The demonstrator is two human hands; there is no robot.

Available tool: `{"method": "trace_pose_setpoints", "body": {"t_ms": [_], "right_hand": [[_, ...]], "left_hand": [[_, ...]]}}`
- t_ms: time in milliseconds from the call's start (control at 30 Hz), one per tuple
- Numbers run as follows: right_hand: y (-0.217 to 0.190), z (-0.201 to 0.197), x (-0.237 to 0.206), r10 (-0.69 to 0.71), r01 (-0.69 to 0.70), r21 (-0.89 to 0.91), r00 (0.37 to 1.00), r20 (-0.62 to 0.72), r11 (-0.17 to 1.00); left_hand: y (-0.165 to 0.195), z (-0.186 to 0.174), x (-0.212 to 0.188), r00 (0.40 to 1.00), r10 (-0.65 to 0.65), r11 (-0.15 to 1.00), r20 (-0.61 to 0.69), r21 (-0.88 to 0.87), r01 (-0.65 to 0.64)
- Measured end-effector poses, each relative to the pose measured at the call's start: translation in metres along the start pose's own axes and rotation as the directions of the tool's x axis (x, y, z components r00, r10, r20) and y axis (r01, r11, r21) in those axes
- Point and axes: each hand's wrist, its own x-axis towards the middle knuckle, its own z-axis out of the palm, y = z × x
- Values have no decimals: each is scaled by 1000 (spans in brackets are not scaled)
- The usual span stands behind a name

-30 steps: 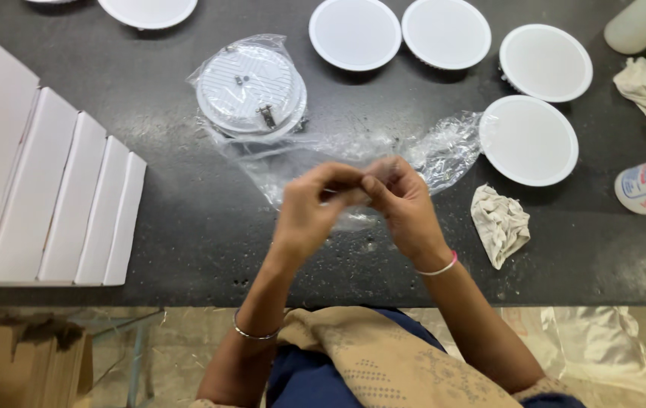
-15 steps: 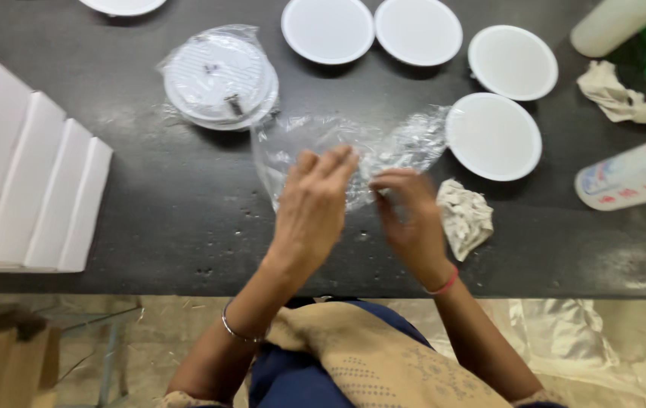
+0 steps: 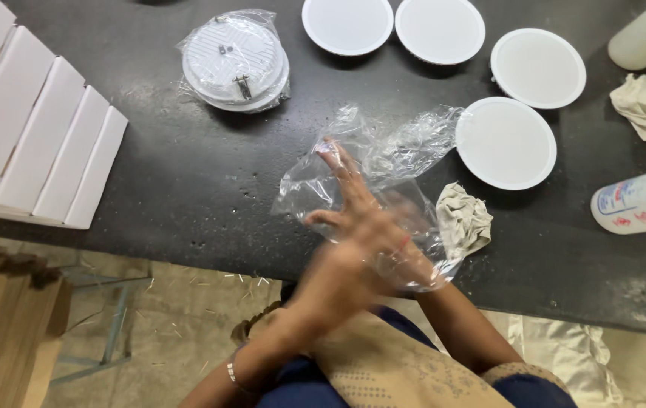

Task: The person folds and assembles cardboard boxes, wipes round white LED light diffuser panels with a cloth, wraps panels in clear plastic bags, and places the wrapped panels and boxes on the workbench. They also pick up a plastic bag and stack small cartons.

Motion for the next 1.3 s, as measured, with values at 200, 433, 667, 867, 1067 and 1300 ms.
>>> {"method": "trace_pose_setpoints", "body": {"t_ms": [200,433,667,867,1067,1300], "right_hand": [[1,11,0,57,-105,299,985,164,949],[-13,11,-13,34,-69,123,963,266,990],[-35,24,-63,237,-141,-317,927,290,938],[-9,1,-71,219,-143,-364,960,175,920],[-10,23,-85,153,-77,-428,977,146,900],[-4,2,-129,-22,75,-198,967,255,977]], "left_hand": [[-109,-72,-23,621,-612,763,-490,-159,626],[-166,-100,-55,533,-480,814,-697,-127,567],[-203,-108,-69,605,-139,794,-784,277,541],[-209,-152,-78,634,-77,525,-769,510,681],[-244,-96,-24,970,-63,668,-236,712,216],[-294,-68,-8,952,-246,603,-183,740,298]]}}
